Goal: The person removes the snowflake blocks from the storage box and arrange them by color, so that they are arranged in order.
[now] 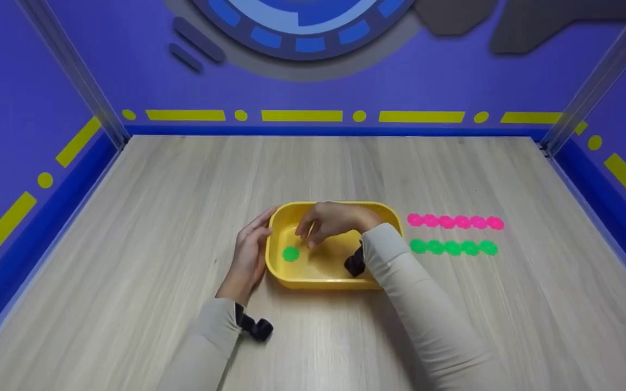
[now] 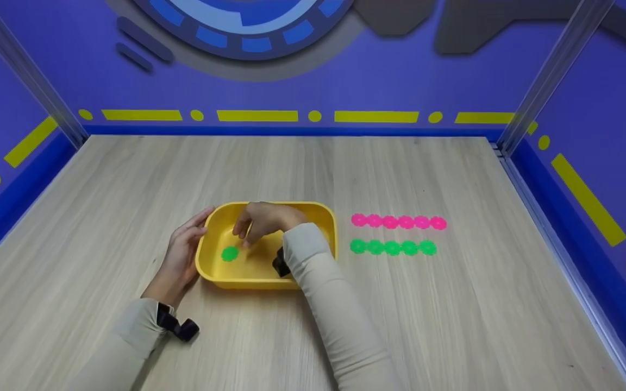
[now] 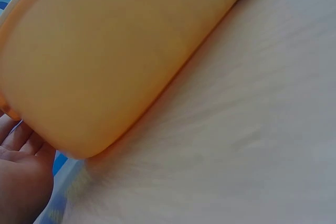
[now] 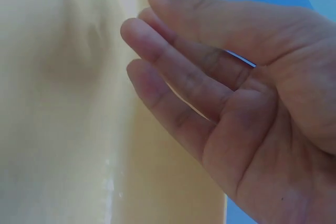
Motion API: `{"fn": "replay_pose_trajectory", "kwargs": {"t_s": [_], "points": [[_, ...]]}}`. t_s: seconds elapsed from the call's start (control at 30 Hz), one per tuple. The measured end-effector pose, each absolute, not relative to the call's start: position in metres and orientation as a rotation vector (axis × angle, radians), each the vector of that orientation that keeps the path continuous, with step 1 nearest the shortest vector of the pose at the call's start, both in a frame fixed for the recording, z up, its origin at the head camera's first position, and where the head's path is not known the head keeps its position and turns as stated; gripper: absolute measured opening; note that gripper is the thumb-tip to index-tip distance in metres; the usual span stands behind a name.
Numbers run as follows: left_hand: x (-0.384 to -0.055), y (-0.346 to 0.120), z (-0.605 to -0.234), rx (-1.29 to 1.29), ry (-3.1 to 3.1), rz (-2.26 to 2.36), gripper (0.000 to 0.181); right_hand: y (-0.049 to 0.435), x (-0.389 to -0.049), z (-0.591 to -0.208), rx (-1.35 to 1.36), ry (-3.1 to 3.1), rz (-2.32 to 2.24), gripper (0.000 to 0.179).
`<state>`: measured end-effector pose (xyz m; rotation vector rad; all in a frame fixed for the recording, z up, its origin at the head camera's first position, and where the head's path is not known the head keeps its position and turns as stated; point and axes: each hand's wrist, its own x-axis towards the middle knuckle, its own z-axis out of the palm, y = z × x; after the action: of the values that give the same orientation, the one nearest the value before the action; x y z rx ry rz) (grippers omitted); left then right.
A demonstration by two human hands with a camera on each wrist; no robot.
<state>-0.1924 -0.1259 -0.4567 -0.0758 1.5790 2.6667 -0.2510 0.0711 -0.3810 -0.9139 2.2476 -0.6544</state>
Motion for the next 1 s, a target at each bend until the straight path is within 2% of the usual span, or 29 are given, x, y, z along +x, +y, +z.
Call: {"fn": "replay_pose_trajectory", "kwargs": {"t_s": [0.2, 1.0], "points": [[-0.193, -0.126, -0.457, -0.05, 1.58, 2.66, 0.054, 0.063, -0.25, -0.387, -0.964, 2.255, -0.606, 0.035], [-0.193, -0.126, -0.459, -0.085, 1.589, 2.646, 0.053, 0.042, -0.248, -0.404, -0.849, 2.297, -0.615, 0.03]]}}
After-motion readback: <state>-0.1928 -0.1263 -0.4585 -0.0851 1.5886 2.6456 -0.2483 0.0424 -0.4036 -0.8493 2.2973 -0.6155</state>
